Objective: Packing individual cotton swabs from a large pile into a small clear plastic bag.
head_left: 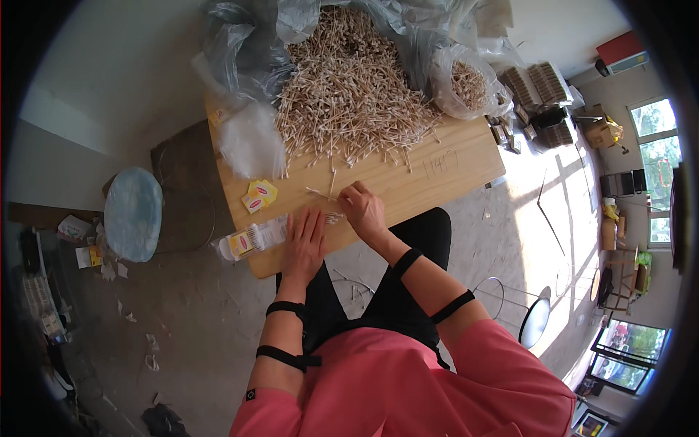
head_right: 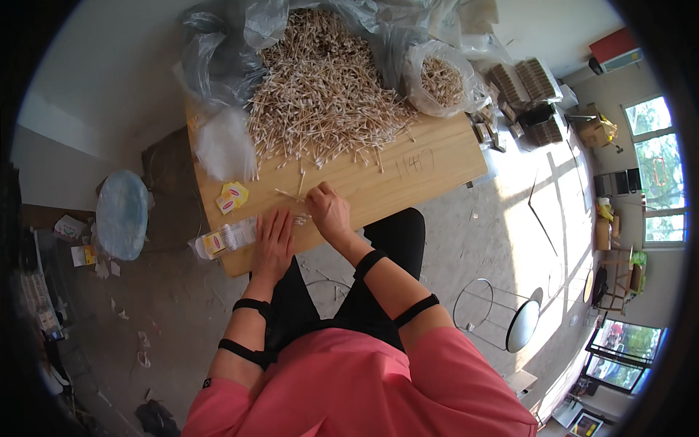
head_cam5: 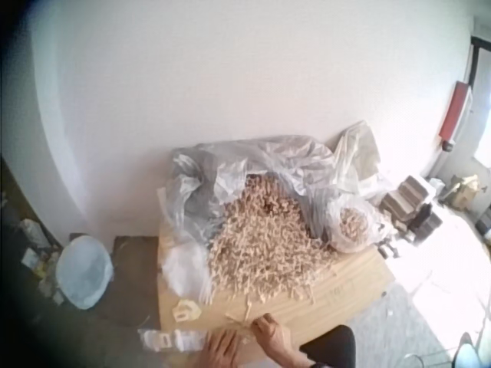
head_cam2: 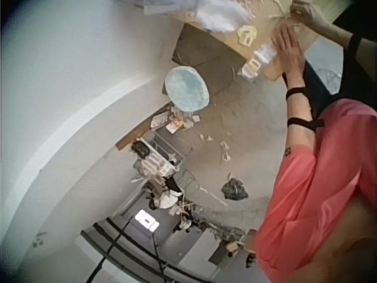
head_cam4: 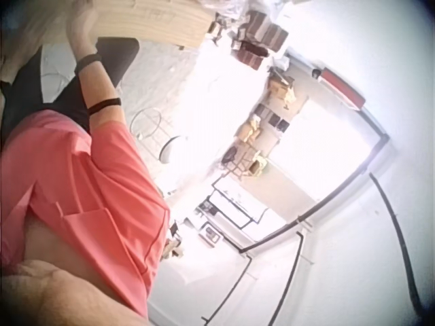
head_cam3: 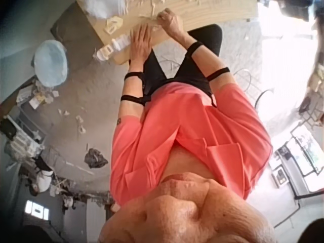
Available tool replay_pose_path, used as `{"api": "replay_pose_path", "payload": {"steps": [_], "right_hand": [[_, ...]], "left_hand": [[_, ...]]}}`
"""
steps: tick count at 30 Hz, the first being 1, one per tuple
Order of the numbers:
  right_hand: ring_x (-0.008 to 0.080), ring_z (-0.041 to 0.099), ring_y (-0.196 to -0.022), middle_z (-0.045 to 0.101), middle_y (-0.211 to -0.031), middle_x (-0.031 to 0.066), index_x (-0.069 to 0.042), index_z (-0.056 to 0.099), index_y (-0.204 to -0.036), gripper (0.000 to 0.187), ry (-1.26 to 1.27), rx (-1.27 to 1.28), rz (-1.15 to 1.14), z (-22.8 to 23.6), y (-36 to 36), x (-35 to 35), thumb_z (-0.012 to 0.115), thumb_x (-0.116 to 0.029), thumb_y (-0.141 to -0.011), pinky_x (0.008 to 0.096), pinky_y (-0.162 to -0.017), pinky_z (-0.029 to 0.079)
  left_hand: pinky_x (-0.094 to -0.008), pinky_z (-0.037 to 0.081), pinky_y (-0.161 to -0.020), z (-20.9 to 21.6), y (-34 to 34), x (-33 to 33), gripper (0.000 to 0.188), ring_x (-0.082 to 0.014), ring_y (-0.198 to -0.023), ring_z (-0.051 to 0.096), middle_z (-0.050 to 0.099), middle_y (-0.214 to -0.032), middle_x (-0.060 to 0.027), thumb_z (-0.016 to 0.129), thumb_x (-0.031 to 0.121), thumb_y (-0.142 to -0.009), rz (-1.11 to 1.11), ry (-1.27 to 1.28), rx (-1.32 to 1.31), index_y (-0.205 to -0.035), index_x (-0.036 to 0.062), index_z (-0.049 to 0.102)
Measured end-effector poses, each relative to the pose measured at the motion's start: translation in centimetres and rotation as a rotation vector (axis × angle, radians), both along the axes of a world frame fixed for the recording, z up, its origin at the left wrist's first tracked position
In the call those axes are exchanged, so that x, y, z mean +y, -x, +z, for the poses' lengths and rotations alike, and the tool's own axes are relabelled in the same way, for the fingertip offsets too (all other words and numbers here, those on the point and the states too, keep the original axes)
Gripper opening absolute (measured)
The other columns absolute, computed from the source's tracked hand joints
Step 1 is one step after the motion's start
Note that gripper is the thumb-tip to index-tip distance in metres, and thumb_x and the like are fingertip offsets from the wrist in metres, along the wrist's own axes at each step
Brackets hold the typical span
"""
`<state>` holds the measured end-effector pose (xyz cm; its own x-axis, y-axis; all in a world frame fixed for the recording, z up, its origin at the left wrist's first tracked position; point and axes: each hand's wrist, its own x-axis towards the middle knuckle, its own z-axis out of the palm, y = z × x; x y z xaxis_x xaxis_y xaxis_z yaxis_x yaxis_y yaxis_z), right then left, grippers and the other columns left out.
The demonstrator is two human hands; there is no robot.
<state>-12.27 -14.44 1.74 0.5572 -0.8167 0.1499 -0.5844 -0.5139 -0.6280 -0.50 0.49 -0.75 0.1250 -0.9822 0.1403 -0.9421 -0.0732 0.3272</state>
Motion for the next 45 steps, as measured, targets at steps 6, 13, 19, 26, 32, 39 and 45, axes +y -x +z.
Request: {"api": "replay_pose_path", "payload": {"steps": [6,13,19,26,32,39,45], "right_hand": [[0.0333,0.064,-0.087,0.063,-0.097,0.009,-0.007,0.068,-0.089,0.009,-0.026,-0.044,-0.177,0.3,0.6,-1.7,0.069,-0.014,-0.083,0.0424,-0.071,0.052],[0.0301,0.062,-0.095,0.061,-0.099,0.0094,-0.007,0.067,-0.091,0.012,0.1,-0.031,0.152,-0.3,0.3,-0.9,0.068,-0.016,-0.082,0.0413,-0.074,0.053],[0.0303,0.061,-0.091,0.059,-0.092,0.0087,-0.007,0.065,-0.087,0.011,0.236,-0.031,0.255,-0.6,-1.2,-1.0,0.069,-0.014,-0.08,0.0414,-0.073,0.052],[0.0302,0.06,-0.088,0.056,-0.088,0.0109,-0.005,0.061,-0.079,0.008,0.229,-0.009,0.287,-0.8,-1.3,-0.9,0.065,-0.012,-0.08,0.0421,-0.074,0.051],[0.0308,0.06,-0.087,0.056,-0.091,0.0108,-0.005,0.06,-0.082,0.007,0.201,-0.034,0.358,0.1,-0.8,-0.4,0.063,-0.01,-0.08,0.0417,-0.074,0.051],[0.0319,0.059,-0.097,0.055,-0.104,0.0116,-0.004,0.058,-0.089,0.007,0.24,0.111,0.459,-0.4,1.5,-3.9,0.057,-0.005,-0.082,0.0424,-0.077,0.051],[0.032,0.061,-0.098,0.059,-0.108,0.0102,-0.006,0.06,-0.091,0.007,0.136,0.049,0.174,-1.0,3.4,-4.8,0.06,-0.006,-0.083,0.0421,-0.075,0.051]], "left_hand": [[-0.0512,0.018,-0.122,-0.1,0.0,-0.2,0.059,-0.0272,-0.145,0.028,0.035,-0.155,-0.0077,0.056,0.022,-0.094,0.001,0.008,-0.041,-0.147,0.0048,0.039],[-0.0504,0.018,-0.122,-0.3,0.0,-0.2,0.058,-0.0267,-0.146,0.028,0.034,-0.156,-0.0076,0.055,0.023,-0.094,0.007,0.002,-0.036,-0.147,0.0055,0.04],[-0.0508,0.019,-0.122,-0.4,0.0,-0.1,0.058,-0.027,-0.146,0.028,0.032,-0.157,-0.0079,0.055,0.024,-0.095,0.005,-0.001,-0.051,-0.147,0.0052,0.039],[-0.0543,0.017,-0.121,-0.2,0.2,-0.2,0.061,-0.0294,-0.148,0.023,0.028,-0.159,-0.0119,0.056,0.019,-0.092,0.008,0.02,-0.003,-0.148,0.0044,0.037],[-0.0541,0.016,-0.122,0.0,0.0,-0.1,0.061,-0.0275,-0.148,0.025,0.028,-0.159,-0.0109,0.056,0.019,-0.093,0.005,0.011,0.02,-0.148,0.0039,0.036],[-0.0533,0.017,-0.122,0.2,0.2,-0.4,0.058,-0.0268,-0.148,0.026,0.032,-0.158,-0.0105,0.057,0.018,-0.092,0.003,0.002,0.022,-0.145,0.0025,0.041],[-0.0498,0.017,-0.123,0.4,0.1,-0.2,0.057,-0.0247,-0.148,0.027,0.034,-0.157,-0.0089,0.057,0.021,-0.092,0.008,0.01,0.012,-0.145,0.0036,0.043]]}}
